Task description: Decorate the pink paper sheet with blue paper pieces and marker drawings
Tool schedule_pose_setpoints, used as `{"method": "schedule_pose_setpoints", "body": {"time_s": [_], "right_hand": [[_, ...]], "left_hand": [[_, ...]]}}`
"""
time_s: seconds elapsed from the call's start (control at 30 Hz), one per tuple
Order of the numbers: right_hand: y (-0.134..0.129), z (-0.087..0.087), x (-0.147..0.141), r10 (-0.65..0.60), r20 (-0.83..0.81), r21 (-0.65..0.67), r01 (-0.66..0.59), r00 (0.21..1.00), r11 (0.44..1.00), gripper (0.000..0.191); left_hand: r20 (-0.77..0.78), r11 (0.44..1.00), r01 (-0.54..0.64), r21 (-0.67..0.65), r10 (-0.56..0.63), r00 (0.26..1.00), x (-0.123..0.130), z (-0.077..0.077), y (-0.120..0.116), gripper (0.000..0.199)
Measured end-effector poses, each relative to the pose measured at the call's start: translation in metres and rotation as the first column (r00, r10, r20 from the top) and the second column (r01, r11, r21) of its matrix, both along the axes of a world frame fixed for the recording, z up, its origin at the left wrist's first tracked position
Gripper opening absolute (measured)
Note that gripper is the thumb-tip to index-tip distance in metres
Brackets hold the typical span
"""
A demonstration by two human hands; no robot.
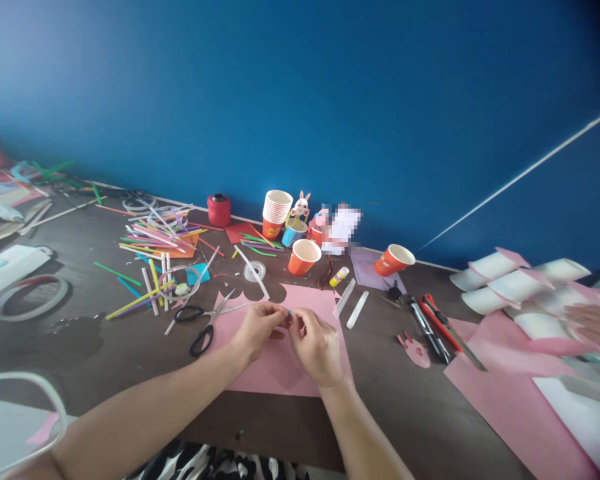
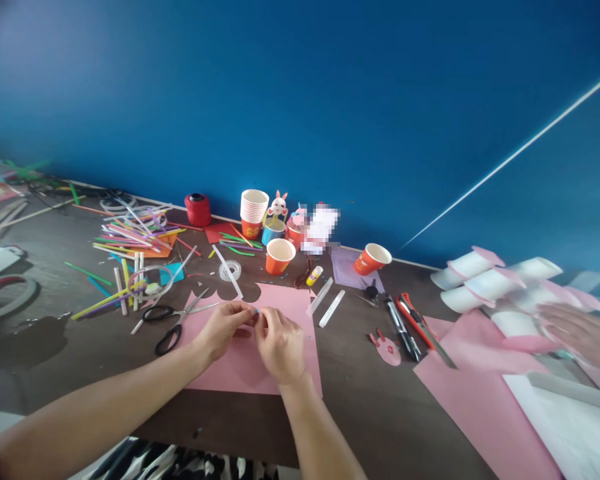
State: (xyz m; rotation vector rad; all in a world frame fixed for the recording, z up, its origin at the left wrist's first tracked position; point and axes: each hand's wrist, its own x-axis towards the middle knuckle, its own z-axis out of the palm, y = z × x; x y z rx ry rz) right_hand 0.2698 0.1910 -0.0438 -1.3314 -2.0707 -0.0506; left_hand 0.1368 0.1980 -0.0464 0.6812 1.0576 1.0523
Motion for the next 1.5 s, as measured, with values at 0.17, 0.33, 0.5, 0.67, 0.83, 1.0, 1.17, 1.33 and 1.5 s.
{"method": "schedule_pose_setpoints", "body": {"time_s": [0.17,0.33,0.5,0.67,0.83,1.0,1.17,1.33,1.5], "right_hand": [[0.007,-0.004,0.007,-0.091,-0.263,-0.123,0.06,0.961,0.991,0.007],[0.003,-0.002,0.004,0.028,-0.226,-0.101,-0.052,0.974,0.994,0.01],[-0.001,0.0,0.001,0.061,-0.063,-0.045,-0.064,0.996,0.997,0.013],[0.0,0.002,0.001,0.04,-0.002,-0.042,-0.04,0.999,0.998,0.012],[-0.001,0.002,0.0,0.046,0.006,-0.043,-0.046,0.999,0.998,0.014],[0.002,0.001,-0.001,-0.017,-0.351,-0.236,-0.07,0.936,0.969,0.011],[0.01,-0.002,-0.002,-0.166,-0.735,-0.464,-0.309,0.657,0.83,0.015],[0.013,-0.007,-0.001,-0.265,-0.804,-0.535,-0.454,0.533,0.713,0.019],[0.013,-0.009,0.0,-0.267,-0.798,-0.537,-0.435,0.54,0.723,0.019]], "left_hand": [[-0.014,1.0,-0.01,-0.025,0.009,1.0,0.001,0.002,-0.001,0.028],[-0.004,1.0,0.01,-0.003,-0.01,1.0,0.0,-0.003,-0.001,0.027],[0.008,1.0,0.014,0.017,-0.014,1.0,0.0,-0.005,0.0,0.024],[0.011,1.0,0.018,0.023,-0.018,1.0,0.0,-0.004,-0.001,0.022],[0.012,0.999,0.018,0.03,-0.019,1.0,-0.001,-0.003,-0.001,0.023],[-0.016,1.0,0.004,0.008,-0.004,1.0,0.0,0.001,-0.001,0.021],[-0.016,1.0,0.002,-0.001,-0.002,1.0,0.0,0.0,0.0,0.022],[0.053,0.999,-0.022,0.05,0.019,0.998,0.001,-0.006,0.002,0.019],[0.102,0.999,-0.021,0.048,0.016,0.995,0.001,-0.007,0.002,0.019]]}}
